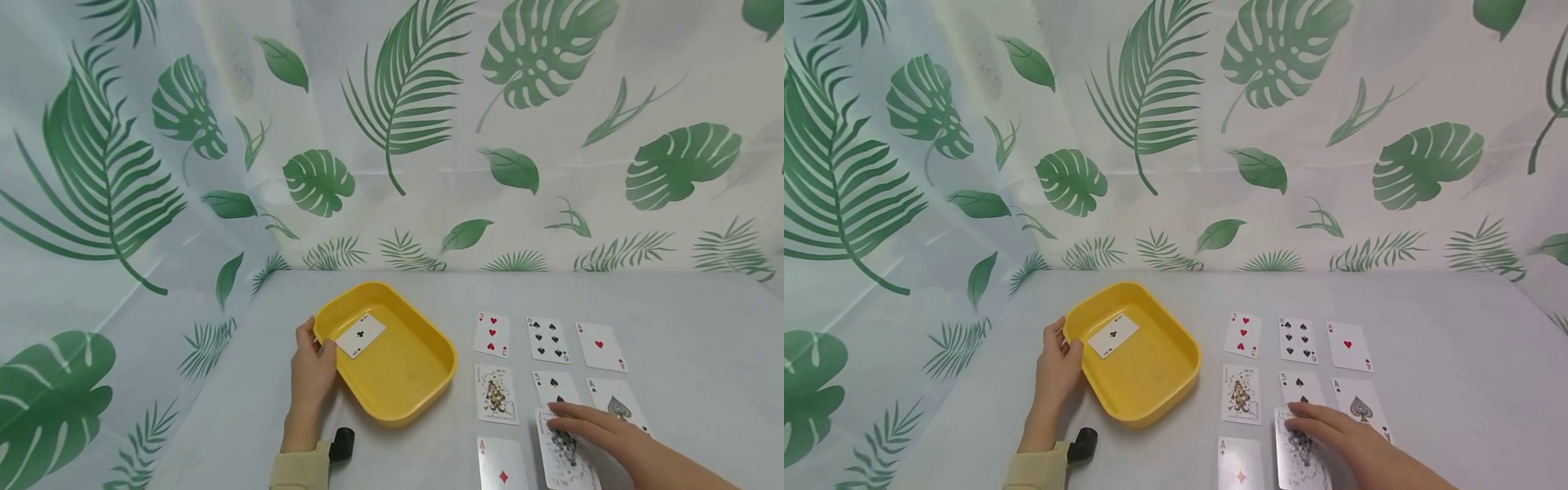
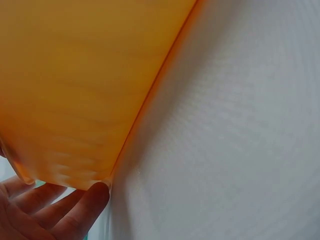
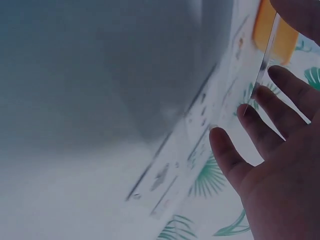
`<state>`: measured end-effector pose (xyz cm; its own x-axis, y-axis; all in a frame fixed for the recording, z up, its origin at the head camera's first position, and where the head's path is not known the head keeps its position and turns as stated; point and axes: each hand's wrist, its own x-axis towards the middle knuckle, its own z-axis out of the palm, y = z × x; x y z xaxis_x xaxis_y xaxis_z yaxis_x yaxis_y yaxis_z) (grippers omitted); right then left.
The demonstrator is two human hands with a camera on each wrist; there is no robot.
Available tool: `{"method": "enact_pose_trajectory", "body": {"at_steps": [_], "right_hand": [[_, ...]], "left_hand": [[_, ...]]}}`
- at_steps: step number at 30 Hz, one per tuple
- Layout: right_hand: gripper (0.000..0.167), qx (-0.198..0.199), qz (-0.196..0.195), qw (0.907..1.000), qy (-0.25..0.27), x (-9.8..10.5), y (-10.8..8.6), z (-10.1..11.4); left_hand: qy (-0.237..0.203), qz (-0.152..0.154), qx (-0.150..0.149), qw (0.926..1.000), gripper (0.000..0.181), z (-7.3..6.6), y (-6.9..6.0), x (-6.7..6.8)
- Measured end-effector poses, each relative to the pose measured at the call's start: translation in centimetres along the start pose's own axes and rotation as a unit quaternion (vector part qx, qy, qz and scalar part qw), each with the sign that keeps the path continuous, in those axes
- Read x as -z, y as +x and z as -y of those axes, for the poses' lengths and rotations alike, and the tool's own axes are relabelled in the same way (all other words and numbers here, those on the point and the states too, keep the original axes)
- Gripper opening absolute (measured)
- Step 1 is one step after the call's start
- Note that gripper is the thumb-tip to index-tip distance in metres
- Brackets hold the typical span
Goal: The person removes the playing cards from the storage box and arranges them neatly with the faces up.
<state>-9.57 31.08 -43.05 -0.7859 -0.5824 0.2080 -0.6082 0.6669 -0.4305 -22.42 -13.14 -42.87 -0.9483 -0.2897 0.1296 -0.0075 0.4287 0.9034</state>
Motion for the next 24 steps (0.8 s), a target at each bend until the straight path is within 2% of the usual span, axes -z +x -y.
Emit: {"method": "enact_pose_trajectory", "body": {"at_steps": [2,4,6,10,12,15,17,21,24], "right_hand": [[0.084,0.040,-0.039,0.9983,-0.013,-0.7,-0.8,-0.4],[0.080,0.058,-0.050,0.9968,-0.021,-1.4,-1.4,-0.9],[0.075,0.053,-0.045,0.9970,-0.033,-2.1,-2.0,-1.2],[0.062,0.015,-0.021,0.9976,-0.064,-3.3,-2.9,-1.1],[0.060,0.008,-0.026,0.9966,-0.078,-3.7,-3.1,-0.8],[0.059,0.018,-0.058,0.9931,-0.101,-4.1,-3.0,-0.1],[0.060,0.033,-0.099,0.9869,-0.123,-4.4,-2.9,0.5],[0.062,0.032,-0.156,0.9764,-0.146,-4.6,-2.8,1.8],[0.061,0.037,-0.156,0.9760,-0.147,-4.7,-2.9,1.8]], "left_hand": [[0.001,-0.004,-0.003,1.0000,0.055,0.0,0.0,0.0],[0.002,-0.006,-0.004,1.0000,0.055,0.0,0.0,-0.1],[0.003,-0.005,-0.003,1.0000,0.055,-0.1,0.0,-0.1],[0.005,-0.001,0.000,1.0000,0.055,-0.1,0.0,-0.1],[0.004,0.000,0.001,1.0000,0.055,-0.2,0.0,-0.1],[0.001,0.002,-0.003,1.0000,0.055,-0.2,-0.1,-0.1],[0.003,0.003,-0.003,1.0000,0.055,-0.2,-0.2,-0.1],[0.006,0.006,0.001,1.0000,0.055,-0.1,-0.1,0.0],[0.007,0.009,0.006,0.9999,0.056,-0.1,0.0,0.0]]}}
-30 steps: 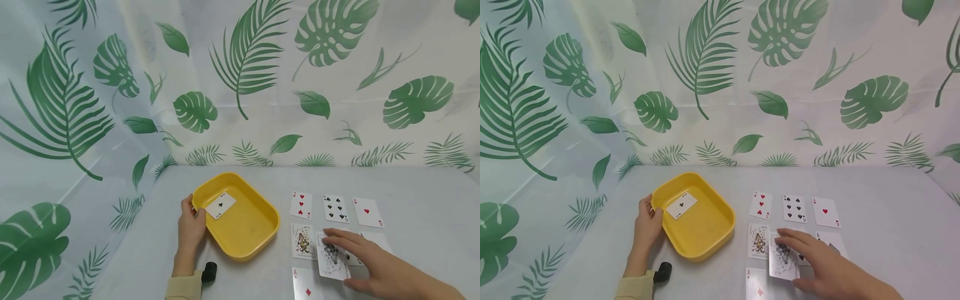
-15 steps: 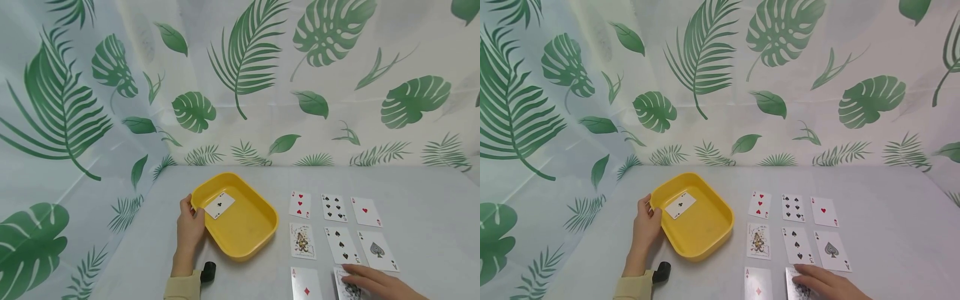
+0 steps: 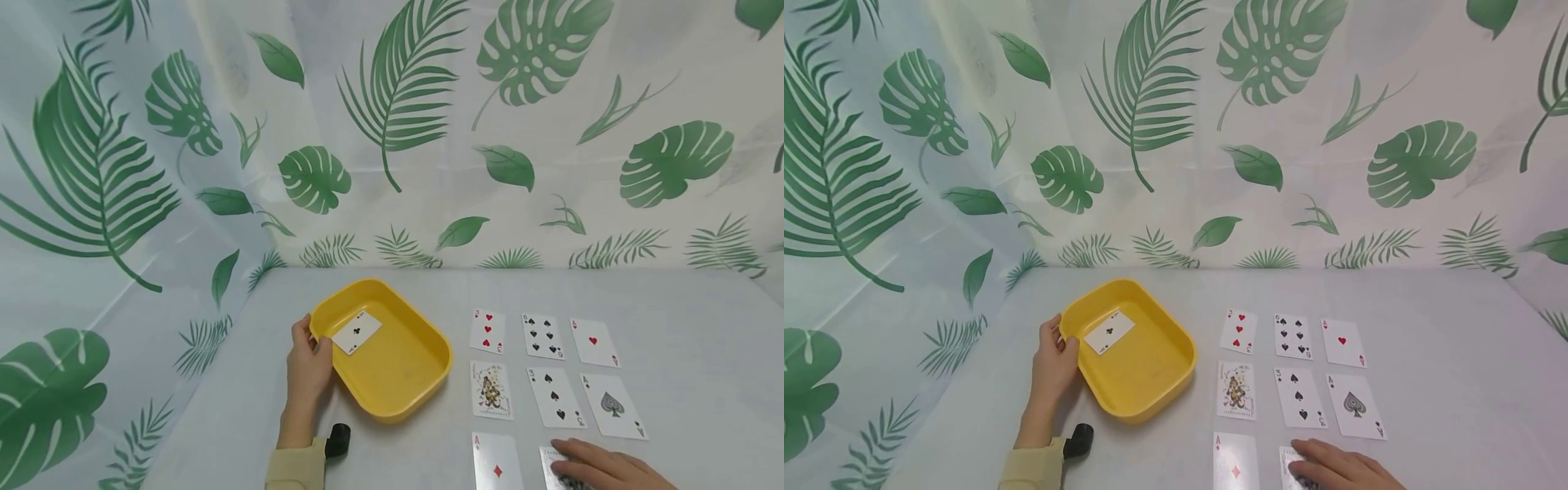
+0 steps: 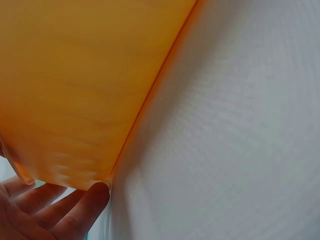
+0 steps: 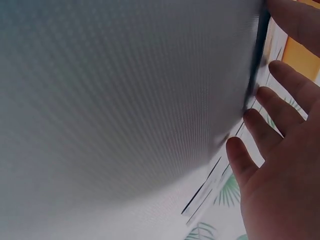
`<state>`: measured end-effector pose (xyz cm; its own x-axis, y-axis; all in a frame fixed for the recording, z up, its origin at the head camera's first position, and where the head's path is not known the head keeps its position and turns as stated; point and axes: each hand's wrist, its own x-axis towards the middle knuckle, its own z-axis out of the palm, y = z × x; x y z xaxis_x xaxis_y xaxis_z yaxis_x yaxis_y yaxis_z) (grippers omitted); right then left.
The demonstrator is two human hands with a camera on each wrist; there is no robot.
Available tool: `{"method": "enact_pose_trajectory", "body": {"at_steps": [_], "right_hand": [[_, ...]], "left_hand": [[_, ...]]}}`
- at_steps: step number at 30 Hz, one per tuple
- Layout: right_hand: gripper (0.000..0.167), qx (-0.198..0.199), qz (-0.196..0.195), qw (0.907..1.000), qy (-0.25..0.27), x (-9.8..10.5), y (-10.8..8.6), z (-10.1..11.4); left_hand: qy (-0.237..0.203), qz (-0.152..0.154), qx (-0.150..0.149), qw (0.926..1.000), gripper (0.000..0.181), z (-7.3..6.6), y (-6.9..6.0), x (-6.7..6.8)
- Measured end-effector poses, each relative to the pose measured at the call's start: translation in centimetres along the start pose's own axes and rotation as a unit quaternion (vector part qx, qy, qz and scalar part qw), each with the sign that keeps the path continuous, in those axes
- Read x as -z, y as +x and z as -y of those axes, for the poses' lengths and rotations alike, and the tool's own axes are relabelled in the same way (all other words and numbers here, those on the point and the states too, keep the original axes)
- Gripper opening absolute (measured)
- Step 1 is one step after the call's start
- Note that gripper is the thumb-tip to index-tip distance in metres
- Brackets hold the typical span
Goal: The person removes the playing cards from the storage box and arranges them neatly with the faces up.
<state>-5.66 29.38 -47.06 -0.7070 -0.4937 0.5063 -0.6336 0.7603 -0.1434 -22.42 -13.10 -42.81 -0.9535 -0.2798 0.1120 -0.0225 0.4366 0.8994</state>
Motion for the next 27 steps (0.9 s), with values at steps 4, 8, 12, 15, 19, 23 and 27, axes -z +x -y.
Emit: {"method": "enact_pose_trajectory", "body": {"at_steps": [4,8,12,15,19,23,27], "right_hand": [[0.063,0.045,0.029,0.9983,0.022,-0.4,0.1,-1.4],[0.070,0.032,0.082,0.9939,0.067,0.6,0.9,-2.3],[0.070,-0.056,0.145,0.9846,0.080,2.6,3.0,-2.0],[0.064,-0.105,0.163,0.9796,0.053,3.9,5.6,-1.6],[0.063,-0.095,0.113,0.9889,0.020,4.9,9.2,-1.1],[0.066,-0.066,0.079,0.9942,0.030,5.2,12.2,-0.9],[0.063,-0.072,0.100,0.9904,0.062,4.9,14.9,-0.4]], "left_hand": [[-0.004,-0.001,0.000,1.0000,0.056,0.0,0.2,0.1],[-0.006,-0.005,0.003,1.0000,0.056,0.1,0.3,0.2],[-0.006,-0.008,0.009,0.9999,0.056,0.1,0.3,0.1],[-0.009,-0.007,0.007,0.9999,0.056,0.1,0.3,0.0],[-0.015,-0.007,0.004,0.9999,0.056,0.1,0.2,-0.3],[-0.017,-0.010,0.003,0.9998,0.056,0.0,0.1,-0.3],[-0.019,-0.010,0.003,0.9998,0.056,0.0,0.1,-0.2]]}}
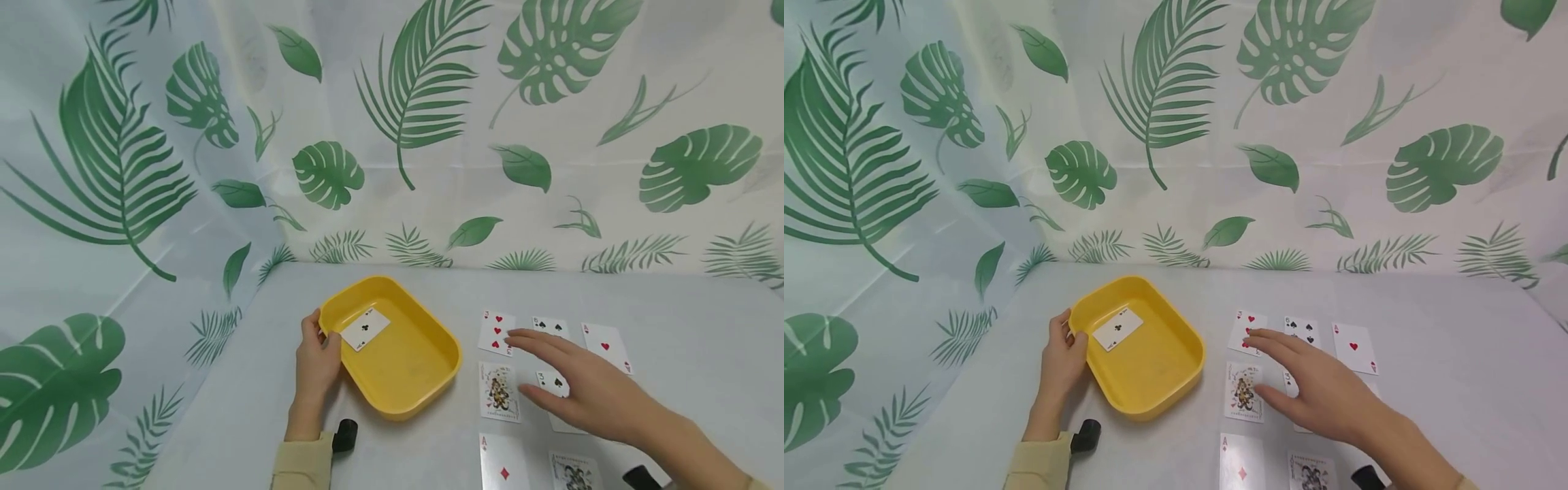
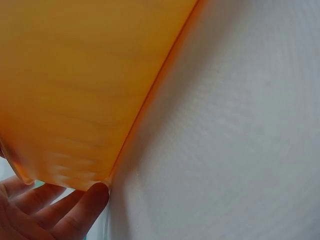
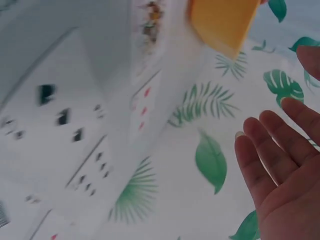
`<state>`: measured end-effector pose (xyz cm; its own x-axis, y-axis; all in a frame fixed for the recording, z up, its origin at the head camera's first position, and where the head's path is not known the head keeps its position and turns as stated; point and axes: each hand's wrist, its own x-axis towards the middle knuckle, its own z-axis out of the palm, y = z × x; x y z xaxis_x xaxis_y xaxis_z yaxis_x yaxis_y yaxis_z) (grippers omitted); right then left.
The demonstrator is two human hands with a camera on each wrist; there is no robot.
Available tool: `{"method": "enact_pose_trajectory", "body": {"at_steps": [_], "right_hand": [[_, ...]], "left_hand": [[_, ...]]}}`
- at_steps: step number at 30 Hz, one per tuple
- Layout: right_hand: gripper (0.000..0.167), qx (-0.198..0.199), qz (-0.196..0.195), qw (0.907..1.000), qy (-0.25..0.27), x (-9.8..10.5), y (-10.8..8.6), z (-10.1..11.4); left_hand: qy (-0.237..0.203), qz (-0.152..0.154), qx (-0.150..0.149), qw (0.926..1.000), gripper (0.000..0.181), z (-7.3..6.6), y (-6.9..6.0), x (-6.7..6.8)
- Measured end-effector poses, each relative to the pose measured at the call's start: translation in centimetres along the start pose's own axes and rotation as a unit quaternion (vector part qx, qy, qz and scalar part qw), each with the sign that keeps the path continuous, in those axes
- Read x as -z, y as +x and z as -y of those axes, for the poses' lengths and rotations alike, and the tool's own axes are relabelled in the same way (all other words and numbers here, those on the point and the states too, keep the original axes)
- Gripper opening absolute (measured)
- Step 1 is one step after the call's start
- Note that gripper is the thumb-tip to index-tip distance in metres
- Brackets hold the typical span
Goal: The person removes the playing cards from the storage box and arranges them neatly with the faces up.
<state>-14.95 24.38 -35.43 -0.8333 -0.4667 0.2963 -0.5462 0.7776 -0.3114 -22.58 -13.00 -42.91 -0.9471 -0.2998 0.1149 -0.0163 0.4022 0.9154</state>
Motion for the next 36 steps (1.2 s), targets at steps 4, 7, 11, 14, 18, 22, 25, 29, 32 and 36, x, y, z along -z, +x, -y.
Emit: {"method": "enact_pose_trajectory", "body": {"at_steps": [4,7,11,14,18,22,25,29,32,36], "right_hand": [[0.060,-0.001,0.015,0.9994,0.032,-0.5,3.0,0.9],[0.058,0.016,0.016,0.9988,0.043,-1.2,5.5,1.7],[0.056,0.031,0.021,0.9981,0.048,-2.4,8.8,3.2],[0.056,0.027,0.038,0.9976,0.050,-3.3,11.0,4.4],[0.058,0.007,0.080,0.9955,0.050,-4.4,13.6,5.9],[0.059,-0.018,0.126,0.9909,0.044,-5.5,16.0,7.4],[0.061,-0.035,0.162,0.9855,0.037,-6.5,17.7,8.2],[0.065,-0.062,0.211,0.9754,0.016,-8.2,19.5,8.9],[0.067,-0.085,0.245,0.9659,-0.007,-9.5,20.5,9.2],[0.046,-0.088,0.273,0.9573,-0.033,-10.8,21.5,9.5]], "left_hand": [[0.002,0.000,0.002,1.0000,0.056,0.0,0.0,0.0],[0.002,0.000,0.002,1.0000,0.056,0.0,0.0,0.1],[0.004,-0.002,0.000,1.0000,0.056,0.1,0.0,0.2],[0.006,-0.002,0.003,1.0000,0.056,0.1,0.0,0.2],[0.006,0.000,0.007,1.0000,0.057,0.1,0.0,0.1],[0.006,0.000,0.006,1.0000,0.057,0.1,0.2,0.0],[0.008,0.000,0.003,1.0000,0.057,0.1,0.2,0.0],[0.006,0.004,0.000,1.0000,0.057,0.2,0.3,0.1],[0.007,0.007,-0.003,0.9999,0.056,0.2,0.3,0.2],[0.012,0.006,-0.005,0.9999,0.056,0.1,0.2,0.2]]}}
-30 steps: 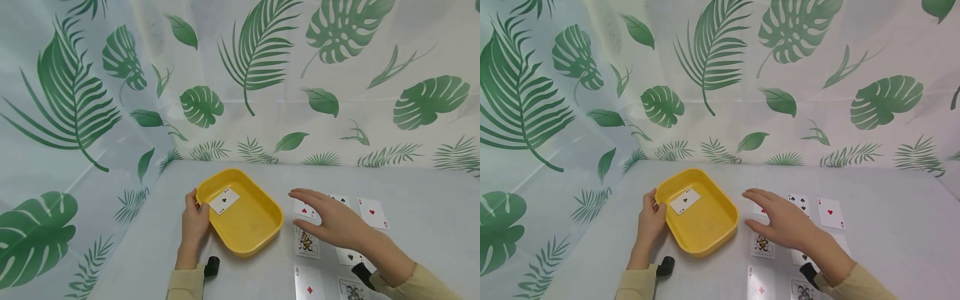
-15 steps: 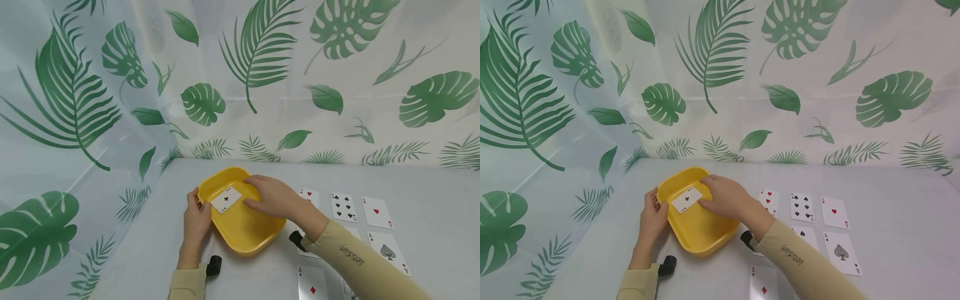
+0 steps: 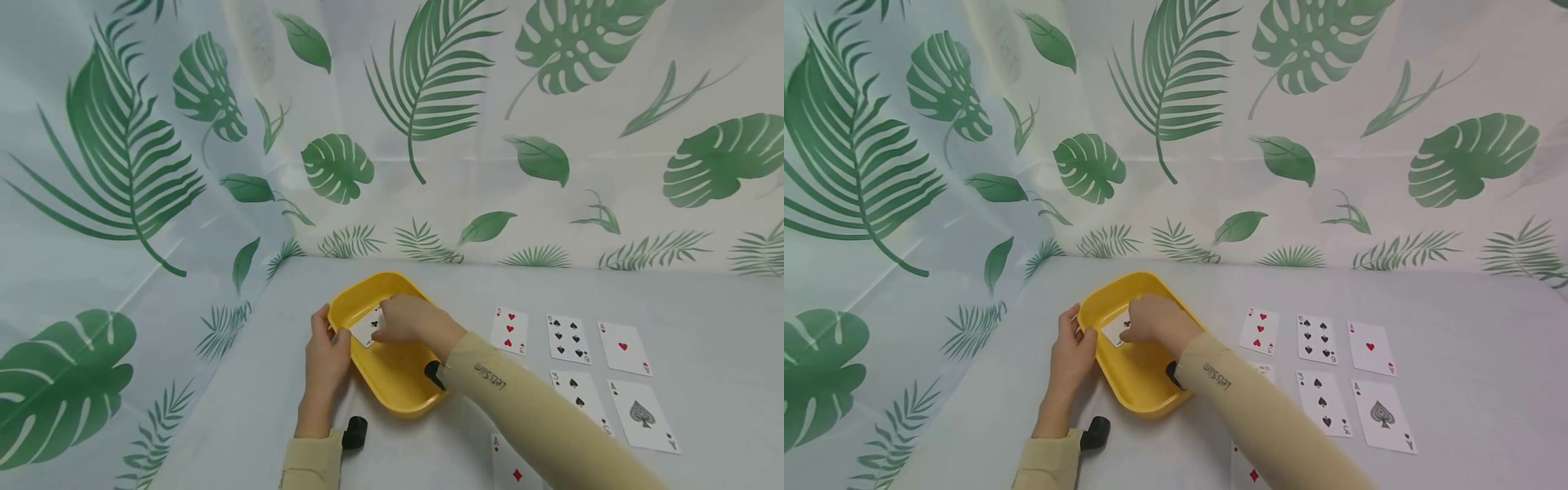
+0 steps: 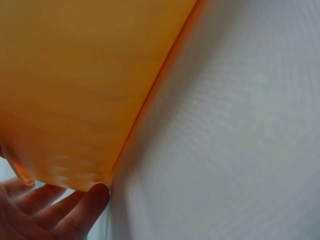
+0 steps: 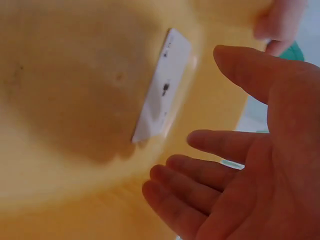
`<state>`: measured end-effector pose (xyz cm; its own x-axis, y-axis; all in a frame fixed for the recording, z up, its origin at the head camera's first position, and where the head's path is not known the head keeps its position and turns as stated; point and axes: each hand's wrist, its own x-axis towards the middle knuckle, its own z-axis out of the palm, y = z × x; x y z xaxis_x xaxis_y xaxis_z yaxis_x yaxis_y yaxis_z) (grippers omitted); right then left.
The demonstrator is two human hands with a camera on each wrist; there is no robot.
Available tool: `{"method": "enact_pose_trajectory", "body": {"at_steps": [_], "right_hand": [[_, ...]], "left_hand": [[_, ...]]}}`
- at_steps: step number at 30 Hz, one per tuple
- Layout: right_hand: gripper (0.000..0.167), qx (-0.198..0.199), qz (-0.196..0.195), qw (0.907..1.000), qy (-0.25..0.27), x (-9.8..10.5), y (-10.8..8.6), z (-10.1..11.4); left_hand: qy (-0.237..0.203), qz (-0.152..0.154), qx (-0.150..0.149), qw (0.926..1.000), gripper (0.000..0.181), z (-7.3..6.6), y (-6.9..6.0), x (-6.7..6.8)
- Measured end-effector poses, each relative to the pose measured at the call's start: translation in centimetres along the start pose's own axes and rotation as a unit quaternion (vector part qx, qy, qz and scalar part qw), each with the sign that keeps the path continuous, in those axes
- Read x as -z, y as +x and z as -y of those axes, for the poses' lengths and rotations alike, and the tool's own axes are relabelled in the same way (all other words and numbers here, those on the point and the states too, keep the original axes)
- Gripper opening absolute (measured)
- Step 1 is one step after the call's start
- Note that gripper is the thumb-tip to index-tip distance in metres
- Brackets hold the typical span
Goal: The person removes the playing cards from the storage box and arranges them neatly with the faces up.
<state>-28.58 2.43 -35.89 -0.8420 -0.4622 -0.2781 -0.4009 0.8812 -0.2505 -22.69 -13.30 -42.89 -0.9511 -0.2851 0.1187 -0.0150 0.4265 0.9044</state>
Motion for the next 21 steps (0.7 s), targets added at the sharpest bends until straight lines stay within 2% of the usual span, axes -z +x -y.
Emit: {"method": "enact_pose_trajectory", "body": {"at_steps": [2,5,10,13,21], "right_hand": [[0.037,0.003,0.012,0.9999,-0.011,-0.2,0.4,0.2],[0.036,-0.004,0.026,0.9996,-0.010,-0.7,0.6,0.6],[0.064,-0.057,0.045,0.9971,0.020,-1.9,0.6,1.4],[0.074,-0.071,0.036,0.9968,0.002,-2.6,0.9,1.9],[0.083,-0.073,-0.016,0.9933,-0.088,-3.8,2.1,2.8]], "left_hand": [[-0.001,-0.002,-0.003,1.0000,0.056,0.0,-0.1,0.0],[-0.002,-0.006,-0.006,1.0000,0.056,-0.1,-0.1,-0.1],[-0.002,-0.009,-0.003,1.0000,0.055,0.0,0.0,-0.1],[-0.002,-0.008,-0.004,1.0000,0.055,0.0,0.0,-0.2],[-0.002,-0.006,-0.002,1.0000,0.055,0.1,0.1,-0.1]]}}
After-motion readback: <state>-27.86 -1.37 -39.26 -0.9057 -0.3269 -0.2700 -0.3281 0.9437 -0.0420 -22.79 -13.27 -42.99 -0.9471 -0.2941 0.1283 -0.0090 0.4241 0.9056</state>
